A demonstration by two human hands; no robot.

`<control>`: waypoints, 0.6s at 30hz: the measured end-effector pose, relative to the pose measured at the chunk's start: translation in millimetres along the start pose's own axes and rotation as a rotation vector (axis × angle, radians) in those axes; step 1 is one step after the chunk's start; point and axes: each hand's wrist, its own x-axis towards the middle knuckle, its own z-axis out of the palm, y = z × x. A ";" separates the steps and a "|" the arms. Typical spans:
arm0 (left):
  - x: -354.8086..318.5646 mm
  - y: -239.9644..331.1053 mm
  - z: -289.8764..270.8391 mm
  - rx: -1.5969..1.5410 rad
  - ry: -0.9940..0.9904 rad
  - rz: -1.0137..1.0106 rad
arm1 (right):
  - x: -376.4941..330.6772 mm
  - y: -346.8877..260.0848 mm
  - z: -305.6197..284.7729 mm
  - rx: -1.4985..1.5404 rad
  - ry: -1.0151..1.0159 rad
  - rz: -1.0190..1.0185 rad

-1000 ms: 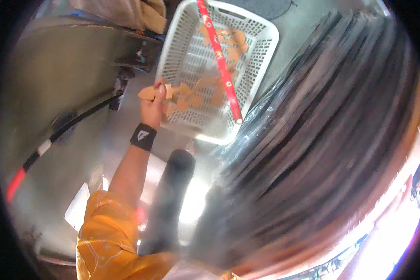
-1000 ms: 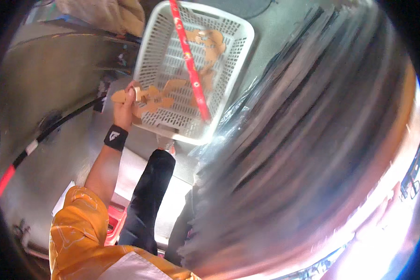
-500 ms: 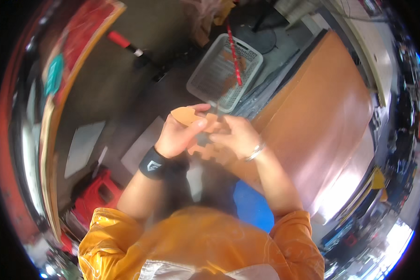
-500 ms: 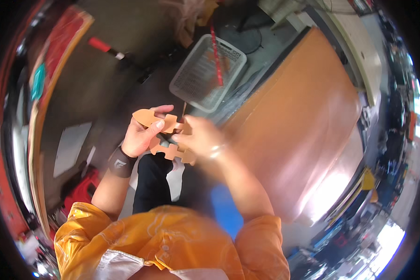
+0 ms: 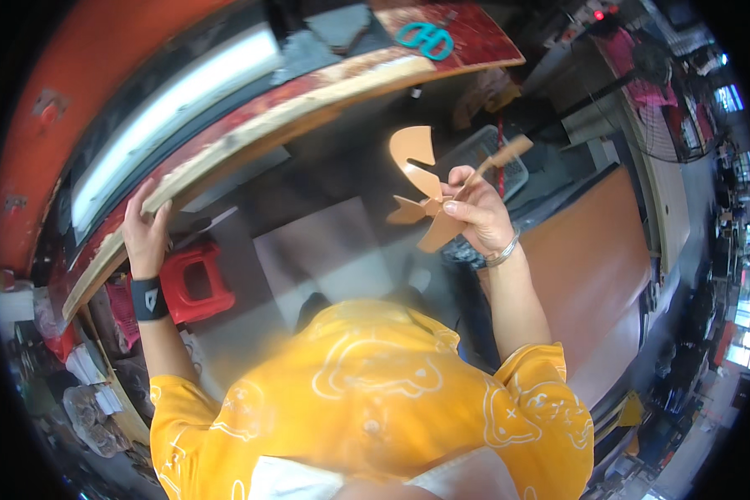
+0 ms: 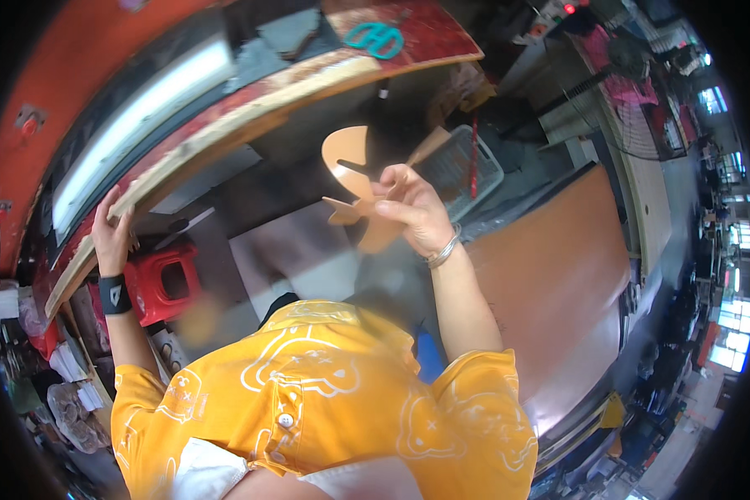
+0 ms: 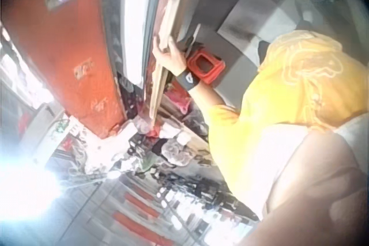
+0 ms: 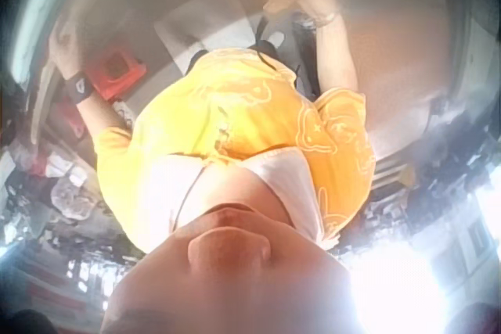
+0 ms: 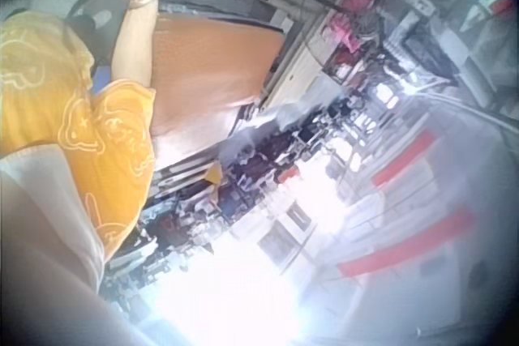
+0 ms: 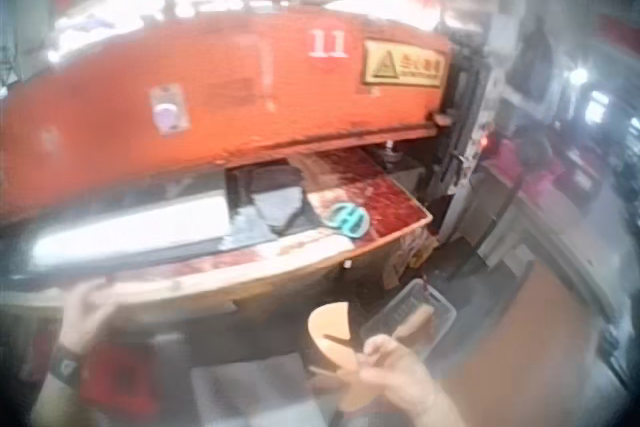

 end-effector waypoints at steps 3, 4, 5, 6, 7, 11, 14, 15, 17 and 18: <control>21.3 -68.7 -33.4 0.299 -0.135 -0.142 | 24.2 25.3 63.8 -0.089 0.073 0.008; 20.5 -79.0 -40.1 0.230 -0.199 -0.304 | 32.7 36.6 85.6 -0.133 0.075 0.011; 19.3 -84.9 -45.0 0.174 -0.193 -0.356 | 38.7 45.1 105.4 -0.208 0.073 -0.021; 15.0 -86.8 -47.9 0.254 -0.195 -0.330 | 46.0 50.3 121.8 -0.333 0.065 0.000; 11.1 -86.9 -49.4 0.283 -0.205 -0.197 | 52.2 55.0 136.3 -0.404 0.056 0.019; -3.1 -84.7 -48.0 0.257 -0.128 -0.238 | 75.2 54.6 180.9 -0.615 0.023 0.022; -2.3 -85.8 -46.3 0.198 -0.078 -0.251 | 114.1 36.0 197.2 -0.556 -0.074 -0.081; -1.0 -85.9 -46.4 0.202 -0.072 -0.268 | 133.5 35.4 201.5 -0.482 -0.070 -0.123; 1.6 -86.8 -49.2 0.169 -0.154 -0.307 | 171.6 24.9 199.4 -0.428 -0.035 -0.151; 3.2 -89.8 -52.9 0.127 -0.133 -0.277 | 191.3 18.9 195.8 -0.327 -0.067 -0.152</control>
